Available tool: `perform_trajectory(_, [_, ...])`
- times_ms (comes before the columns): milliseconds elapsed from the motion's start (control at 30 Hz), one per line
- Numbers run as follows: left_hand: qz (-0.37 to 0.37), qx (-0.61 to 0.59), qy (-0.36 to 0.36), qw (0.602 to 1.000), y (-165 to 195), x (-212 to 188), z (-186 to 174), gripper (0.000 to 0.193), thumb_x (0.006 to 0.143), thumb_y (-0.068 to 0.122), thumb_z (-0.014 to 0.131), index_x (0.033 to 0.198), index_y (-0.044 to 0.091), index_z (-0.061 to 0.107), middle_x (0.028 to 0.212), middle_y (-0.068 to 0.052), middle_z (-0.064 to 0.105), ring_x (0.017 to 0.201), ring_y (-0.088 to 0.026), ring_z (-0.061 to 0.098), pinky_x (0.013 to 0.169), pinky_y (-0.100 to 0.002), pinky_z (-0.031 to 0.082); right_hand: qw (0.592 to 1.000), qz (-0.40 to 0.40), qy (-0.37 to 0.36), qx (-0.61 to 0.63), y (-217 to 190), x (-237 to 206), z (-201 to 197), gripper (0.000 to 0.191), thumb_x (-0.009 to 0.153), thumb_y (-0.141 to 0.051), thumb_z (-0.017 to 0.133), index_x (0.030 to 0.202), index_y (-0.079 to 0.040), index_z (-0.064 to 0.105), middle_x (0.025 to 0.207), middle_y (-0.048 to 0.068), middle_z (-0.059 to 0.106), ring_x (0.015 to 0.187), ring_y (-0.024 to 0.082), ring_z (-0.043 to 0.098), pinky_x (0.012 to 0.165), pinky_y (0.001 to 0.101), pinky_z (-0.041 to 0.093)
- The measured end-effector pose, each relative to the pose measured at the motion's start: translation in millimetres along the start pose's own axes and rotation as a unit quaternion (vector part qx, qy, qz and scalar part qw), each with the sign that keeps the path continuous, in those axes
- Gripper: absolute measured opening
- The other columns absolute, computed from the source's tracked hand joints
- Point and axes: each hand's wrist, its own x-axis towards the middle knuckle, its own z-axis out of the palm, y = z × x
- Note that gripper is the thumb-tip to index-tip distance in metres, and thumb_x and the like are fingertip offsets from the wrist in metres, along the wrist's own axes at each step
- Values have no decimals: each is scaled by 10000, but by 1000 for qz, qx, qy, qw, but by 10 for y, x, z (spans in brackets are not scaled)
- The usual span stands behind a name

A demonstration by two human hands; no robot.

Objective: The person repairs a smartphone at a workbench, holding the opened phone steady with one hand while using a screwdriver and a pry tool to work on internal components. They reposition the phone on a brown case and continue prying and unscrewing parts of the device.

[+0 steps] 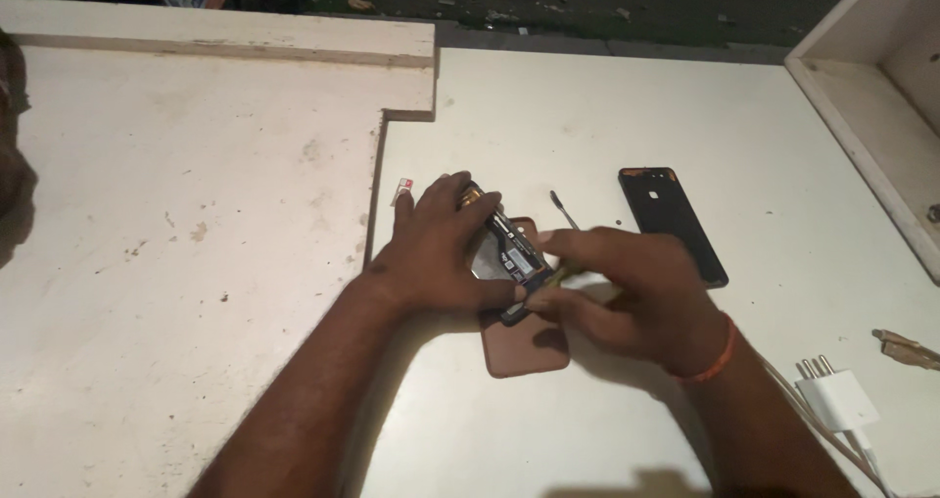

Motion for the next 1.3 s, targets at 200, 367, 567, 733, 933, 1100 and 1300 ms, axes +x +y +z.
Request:
perform_trajectory(200, [-8, 8, -10, 1000, 28, -7, -30, 1093, 578, 601, 821, 1486, 95, 482, 1577, -291, 306, 1536, -412, 180, 1201, -662, 30, 998, 46, 10, 39, -47, 25, 24, 513, 854, -91, 852, 1318, -62, 636, 958, 84, 807, 835, 160, 839, 707, 281, 622])
perform_trajectory(367, [2, 12, -9, 1000, 11, 6, -30, 1097, 580, 609, 820, 1485, 94, 476, 1579, -286, 301, 1537, -413, 169, 1201, -649, 20, 999, -14, 29, 12, -64, 23, 78, 473, 867, -67, 800, 1302, -53, 613, 1062, 124, 784, 893, 212, 817, 745, 300, 646])
perform_trajectory(567, [1, 11, -11, 1000, -30, 21, -11, 1113, 584, 667, 812, 1489, 111, 478, 1587, -277, 293, 1539, -413, 164, 1209, -657, 6, 999, 31, 31, 11, -52, 30, 129, 463, 873, -91, 825, 1279, -53, 607, 1110, 120, 785, 867, 201, 835, 694, 277, 669])
perform_trajectory(733, [-4, 8, -20, 1000, -31, 16, -14, 1117, 568, 639, 816, 1494, 112, 478, 1596, -271, 287, 1544, -413, 156, 1201, -657, 5, 999, -11, 29, 9, -21, 12, 119, 484, 876, -80, 798, 1305, -54, 576, 1087, 126, 765, 895, 230, 814, 750, 309, 650])
perform_trajectory(933, [-5, 1, -14, 1000, 20, -5, -50, 1097, 588, 616, 822, 1492, 97, 478, 1591, -276, 290, 1552, -404, 153, 1216, -641, 4, 998, 53, 6, 30, -22, 15, 89, 531, 861, -105, 852, 1329, -74, 604, 991, 93, 799, 850, 194, 846, 712, 292, 645])
perform_trajectory(1100, [-18, 5, -22, 1000, 66, -29, -78, 1117, 570, 593, 830, 1496, 87, 465, 1597, -275, 276, 1548, -394, 159, 1217, -630, 10, 999, -5, 8, 51, -41, 47, 46, 569, 886, 2, 703, 1431, -20, 541, 1089, 140, 769, 937, 233, 817, 823, 316, 662])
perform_trajectory(1300, [-5, 0, -16, 1000, 48, -29, -86, 1119, 576, 598, 837, 1493, 73, 467, 1585, -295, 278, 1543, -410, 149, 1210, -635, -2, 997, 53, 19, 51, -43, 29, 65, 543, 841, -69, 853, 1334, -58, 625, 1032, 103, 805, 864, 184, 841, 744, 284, 631])
